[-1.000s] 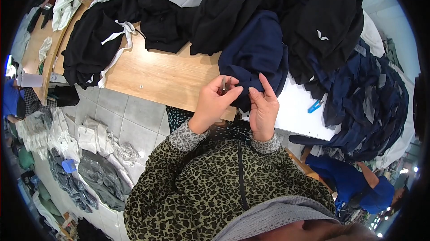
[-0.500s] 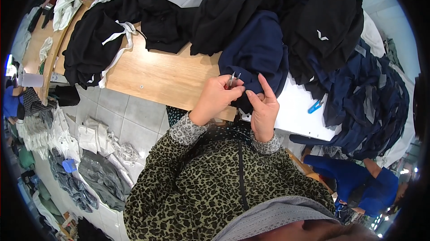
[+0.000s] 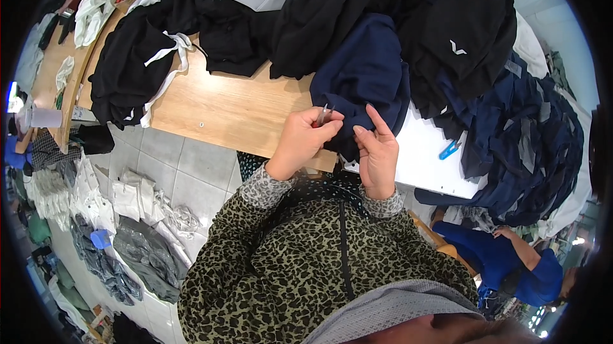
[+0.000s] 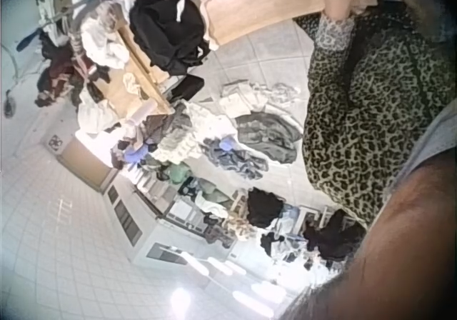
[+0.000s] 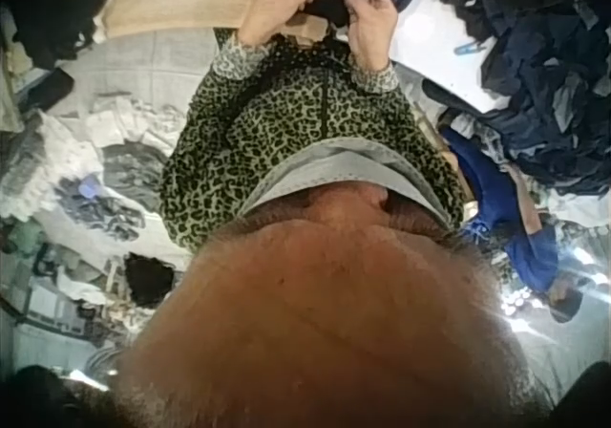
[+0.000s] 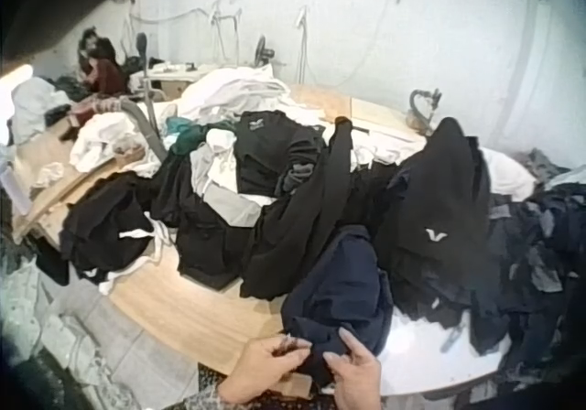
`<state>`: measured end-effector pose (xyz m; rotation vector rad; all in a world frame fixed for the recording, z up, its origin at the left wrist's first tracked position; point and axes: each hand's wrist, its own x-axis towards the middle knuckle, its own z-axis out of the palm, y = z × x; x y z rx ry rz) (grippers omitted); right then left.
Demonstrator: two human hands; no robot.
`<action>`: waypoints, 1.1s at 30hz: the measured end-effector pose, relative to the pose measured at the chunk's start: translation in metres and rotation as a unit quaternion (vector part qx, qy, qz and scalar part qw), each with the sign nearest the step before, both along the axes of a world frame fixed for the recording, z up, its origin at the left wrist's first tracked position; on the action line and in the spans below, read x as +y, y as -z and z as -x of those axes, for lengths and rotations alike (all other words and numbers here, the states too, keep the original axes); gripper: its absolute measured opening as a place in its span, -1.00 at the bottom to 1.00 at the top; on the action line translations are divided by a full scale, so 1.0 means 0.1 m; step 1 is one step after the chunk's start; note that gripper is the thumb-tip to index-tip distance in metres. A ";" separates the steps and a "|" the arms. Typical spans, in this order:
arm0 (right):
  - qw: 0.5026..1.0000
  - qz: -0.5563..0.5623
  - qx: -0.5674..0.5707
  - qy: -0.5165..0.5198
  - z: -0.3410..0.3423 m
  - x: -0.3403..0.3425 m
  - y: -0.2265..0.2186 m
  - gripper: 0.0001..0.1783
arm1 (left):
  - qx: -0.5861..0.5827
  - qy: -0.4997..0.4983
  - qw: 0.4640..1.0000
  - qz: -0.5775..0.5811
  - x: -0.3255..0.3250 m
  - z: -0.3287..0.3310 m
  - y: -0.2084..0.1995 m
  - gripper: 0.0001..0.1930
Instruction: Trimming loose threads and inspecting blue garments at a textile manufacturing workbench.
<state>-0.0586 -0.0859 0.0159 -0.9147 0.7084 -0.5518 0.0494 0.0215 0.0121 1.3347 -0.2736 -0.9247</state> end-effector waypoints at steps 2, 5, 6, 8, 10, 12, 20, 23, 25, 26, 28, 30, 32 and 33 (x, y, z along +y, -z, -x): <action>1.000 -0.002 -0.001 -0.001 -0.01 0.01 -0.02 -0.43 | -0.164 -0.025 0.986 0.016 0.02 0.03 0.00 -0.86; 1.000 -0.005 -0.011 -0.011 0.01 0.01 0.03 -0.45 | -0.414 -0.041 0.908 0.034 0.00 0.06 0.02 -0.85; 1.000 -0.006 -0.020 -0.019 0.02 0.01 0.05 -0.46 | -0.501 -0.032 0.864 0.036 -0.02 0.06 0.02 -0.84; 0.999 -0.015 -0.019 -0.027 0.02 0.01 0.03 -0.47 | -0.554 -0.040 0.831 0.035 -0.07 0.04 0.06 -0.85; 0.999 -0.024 -0.017 -0.033 0.02 0.01 0.00 -0.48 | -0.566 -0.043 0.823 0.035 -0.11 0.02 0.12 -0.89; 0.998 -0.067 -0.003 -0.013 0.02 -0.01 -0.01 -0.50 | -0.287 -0.033 0.956 0.053 -0.05 -0.01 0.13 -0.92; 0.997 -0.070 -0.029 -0.023 0.04 0.00 0.00 -0.48 | -0.476 -0.052 0.875 0.074 -0.06 0.07 0.12 -0.86; 0.997 -0.066 -0.012 -0.026 0.04 0.00 0.00 -0.48 | -0.624 -0.038 0.780 0.026 -0.07 0.07 0.15 -0.86; 0.997 -0.066 -0.005 -0.032 0.05 -0.01 0.03 -0.48 | -0.579 -0.045 0.813 0.048 -0.11 0.07 0.21 -0.89; 0.997 -0.071 -0.012 -0.041 0.06 -0.01 0.06 -0.48 | -0.532 -0.053 0.842 0.069 -0.12 0.06 0.23 -0.92; 0.996 -0.076 -0.018 -0.048 0.06 -0.01 0.07 -0.48 | -0.207 -0.032 0.975 0.069 -0.08 0.09 0.23 -0.94; 0.997 -0.076 -0.017 -0.029 0.04 -0.01 0.06 -0.48 | 0.028 -0.012 0.995 0.091 -0.01 0.04 0.17 -0.90; 0.997 -0.076 -0.020 -0.025 0.04 -0.01 0.06 -0.48 | 0.062 0.007 0.994 0.091 0.01 0.00 0.14 -0.93; 0.997 -0.076 -0.022 -0.022 0.04 -0.01 0.05 -0.48 | 0.061 0.006 0.994 0.091 0.00 0.01 0.15 -0.93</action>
